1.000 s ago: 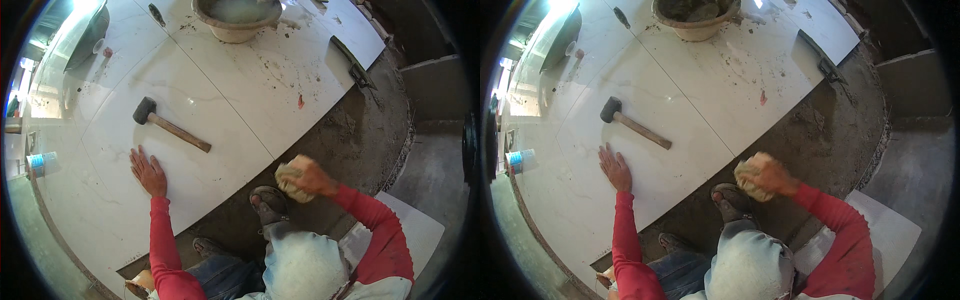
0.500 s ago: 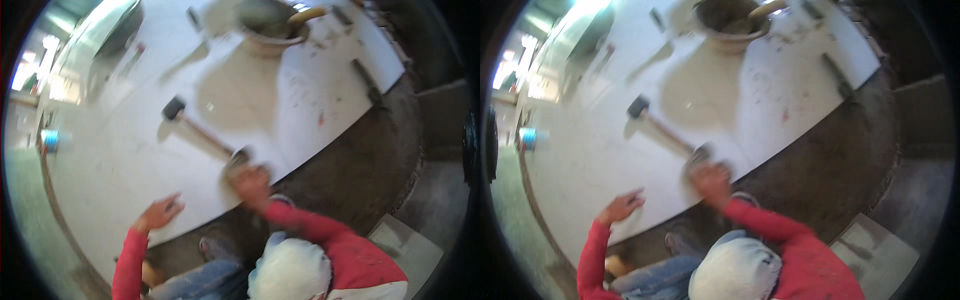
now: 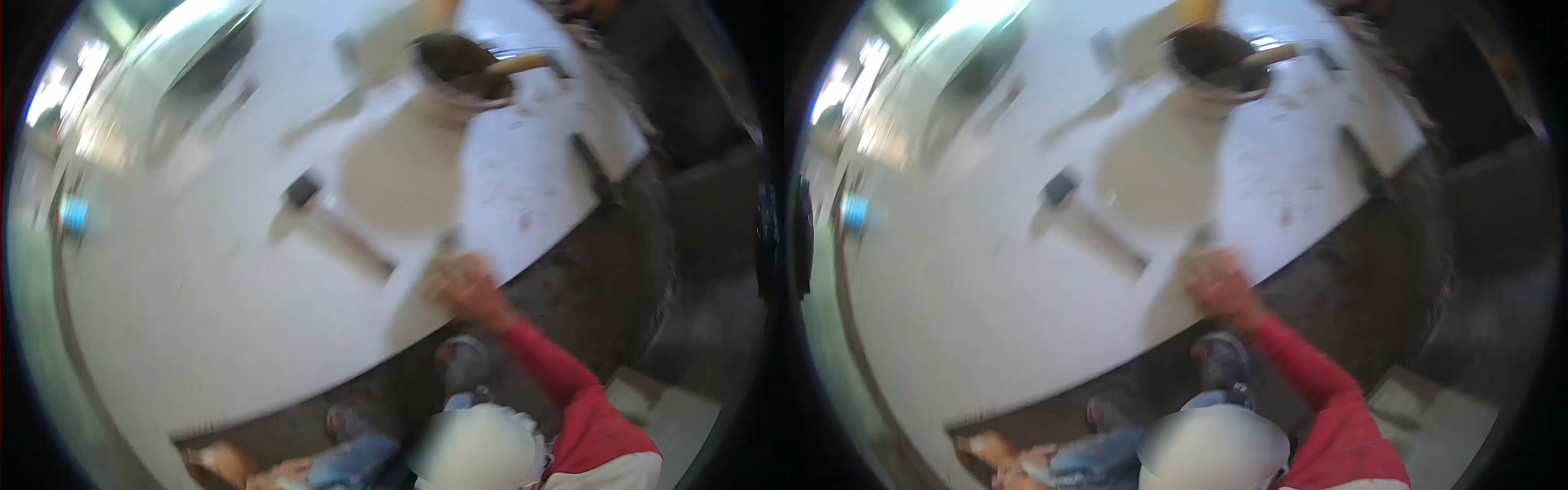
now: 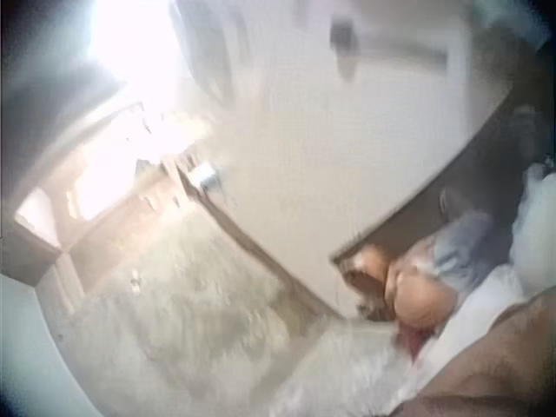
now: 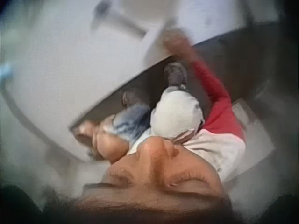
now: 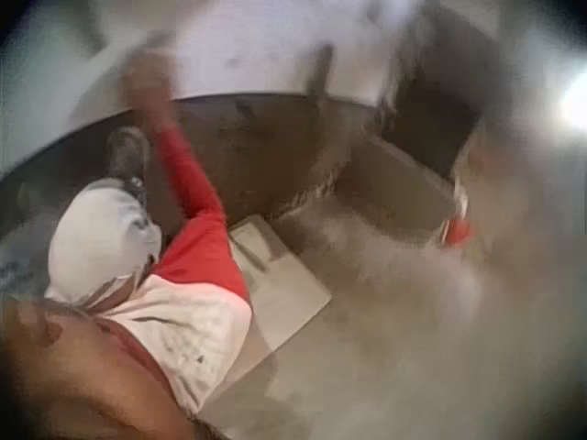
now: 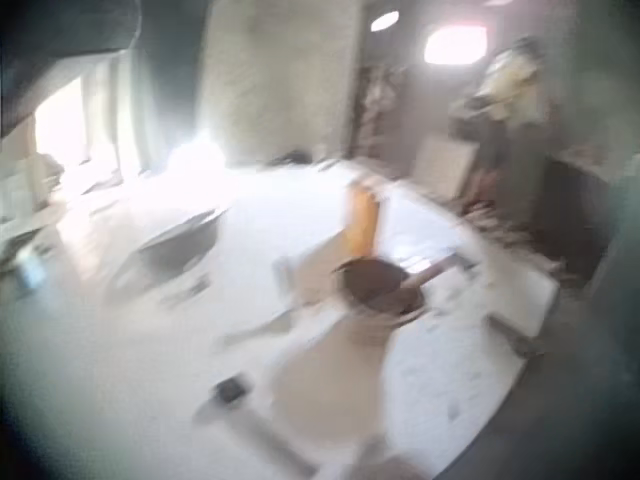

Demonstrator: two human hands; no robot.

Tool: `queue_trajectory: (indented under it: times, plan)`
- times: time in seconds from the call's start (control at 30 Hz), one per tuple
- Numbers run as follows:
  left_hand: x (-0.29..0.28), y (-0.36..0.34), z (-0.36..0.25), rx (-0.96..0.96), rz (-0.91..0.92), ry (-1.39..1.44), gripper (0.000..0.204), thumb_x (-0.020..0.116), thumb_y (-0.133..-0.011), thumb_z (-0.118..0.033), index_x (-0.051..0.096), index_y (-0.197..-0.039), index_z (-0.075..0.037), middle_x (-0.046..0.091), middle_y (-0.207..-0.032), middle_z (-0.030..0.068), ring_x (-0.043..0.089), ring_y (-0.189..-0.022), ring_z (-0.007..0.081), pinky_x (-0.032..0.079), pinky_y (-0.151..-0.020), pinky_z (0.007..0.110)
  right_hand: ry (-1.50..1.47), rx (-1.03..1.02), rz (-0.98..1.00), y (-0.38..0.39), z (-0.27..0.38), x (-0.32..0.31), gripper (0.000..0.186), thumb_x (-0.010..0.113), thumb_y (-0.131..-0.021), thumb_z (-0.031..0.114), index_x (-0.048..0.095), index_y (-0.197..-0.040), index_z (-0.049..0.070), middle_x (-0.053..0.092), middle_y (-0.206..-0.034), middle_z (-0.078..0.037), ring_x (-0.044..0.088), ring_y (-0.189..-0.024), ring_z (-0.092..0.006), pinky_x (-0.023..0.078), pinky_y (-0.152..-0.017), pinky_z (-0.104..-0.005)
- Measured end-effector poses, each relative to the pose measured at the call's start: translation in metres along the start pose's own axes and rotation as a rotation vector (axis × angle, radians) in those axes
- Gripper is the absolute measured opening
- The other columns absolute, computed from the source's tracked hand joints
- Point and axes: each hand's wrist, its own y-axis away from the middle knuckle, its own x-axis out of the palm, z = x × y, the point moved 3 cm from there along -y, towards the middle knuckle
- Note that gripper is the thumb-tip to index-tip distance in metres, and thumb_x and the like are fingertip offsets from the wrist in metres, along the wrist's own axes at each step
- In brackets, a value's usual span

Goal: The person installs a floor tile by positioning it on a mortar bed, tapping it with a rubber mallet, wiping the tile surface with a rag, and using a scraper to clear excess mortar from the seams.

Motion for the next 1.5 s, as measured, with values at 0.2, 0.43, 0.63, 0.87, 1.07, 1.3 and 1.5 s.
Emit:
queue_trajectory:
  times: [0.2, 0.43, 0.63, 0.87, 1.07, 1.3, 1.5]
  plan:
    - [0.015, -0.006, 0.112, 0.257, -0.052, 0.402, 0.05, 0.056, -0.103, -0.035, 0.053, -0.141, -0.003, 0.05, -0.15, 0.0235, 0.048, -0.14, 0.0322, 0.032, -0.119, 0.049, -0.224, 0.539, -0.012, 0.001, 0.047, 0.031, 0.039, 0.064, -0.096, 0.03, 0.058, -0.124, 0.004, 0.059, -0.124, -0.023, 0.055, -0.115, -0.042, 0.044, -0.098, -0.053]
    - [0.048, -0.042, 0.156, 0.307, -0.913, 0.625, 0.039, 0.058, -0.104, -0.013, 0.053, -0.139, 0.004, 0.062, -0.134, 0.0202, 0.06, -0.123, 0.0264, 0.045, -0.107, 0.038, -0.566, -0.066, 0.169, -0.113, 0.34, 0.061, 0.045, 0.071, -0.084, 0.027, 0.059, -0.122, 0.006, 0.055, -0.132, -0.022, 0.056, -0.116, -0.0393, 0.042, -0.089, -0.0582]
    - [0.036, -0.059, 0.15, 0.414, -1.274, 0.381, 0.033, 0.059, -0.102, -0.011, 0.059, -0.132, 0.002, 0.068, -0.122, 0.0174, 0.066, -0.11, 0.0256, 0.052, -0.096, 0.038, -1.284, -0.335, 0.679, -0.169, 0.48, 0.084, 0.045, 0.066, -0.089, 0.028, 0.057, -0.123, -0.001, 0.055, -0.129, -0.029, 0.057, -0.115, -0.0447, 0.047, -0.096, -0.0558]
    - [-0.025, -0.101, 0.169, -0.023, -1.315, -0.721, 0.071, 0.066, -0.096, -0.036, 0.041, -0.152, 0.001, 0.037, -0.159, 0.0247, 0.034, -0.147, 0.0438, 0.031, -0.118, 0.054, -1.279, 0.073, 0.403, -0.373, 0.278, 0.082, 0.051, 0.064, -0.098, 0.042, 0.063, -0.131, 0.004, 0.073, -0.112, -0.016, 0.068, -0.103, -0.0215, 0.056, -0.086, -0.0397]
    - [-0.026, -0.133, 0.175, -0.051, -1.322, -0.667, 0.087, 0.059, -0.098, -0.048, 0.024, -0.158, 0.006, 0.023, -0.164, 0.0276, 0.024, -0.153, 0.0421, 0.019, -0.123, 0.058, -0.09, -0.301, -0.07, -0.437, 0.205, 0.147, 0.049, 0.059, -0.096, 0.052, 0.062, -0.138, 0.026, 0.061, -0.139, -0.009, 0.052, -0.128, -0.0369, 0.044, -0.102, -0.0543]
    - [-0.008, -0.085, 0.178, -0.233, -1.251, -0.636, 0.073, 0.055, -0.101, -0.046, 0.041, -0.15, 0.006, 0.045, -0.151, 0.0271, 0.04, -0.145, 0.036, 0.017, -0.123, 0.055, -0.388, -0.581, -0.124, -0.274, 0.384, 0.114, 0.019, 0.068, -0.086, 0.025, 0.072, -0.103, 0.017, 0.067, -0.104, -0.008, 0.061, -0.092, -0.0331, 0.046, -0.084, -0.0543]
    - [-0.008, -0.051, 0.161, -0.187, -1.361, -0.547, 0.043, 0.062, -0.097, -0.03, 0.064, -0.131, -0.004, 0.068, -0.125, 0.0169, 0.065, -0.112, 0.031, 0.038, -0.112, 0.053, -1.032, -0.56, 0.733, -0.199, 0.368, 0.042, 0.052, 0.077, -0.081, 0.034, 0.064, -0.125, 0.008, 0.062, -0.126, -0.016, 0.06, -0.113, -0.0377, 0.045, -0.101, -0.0499]
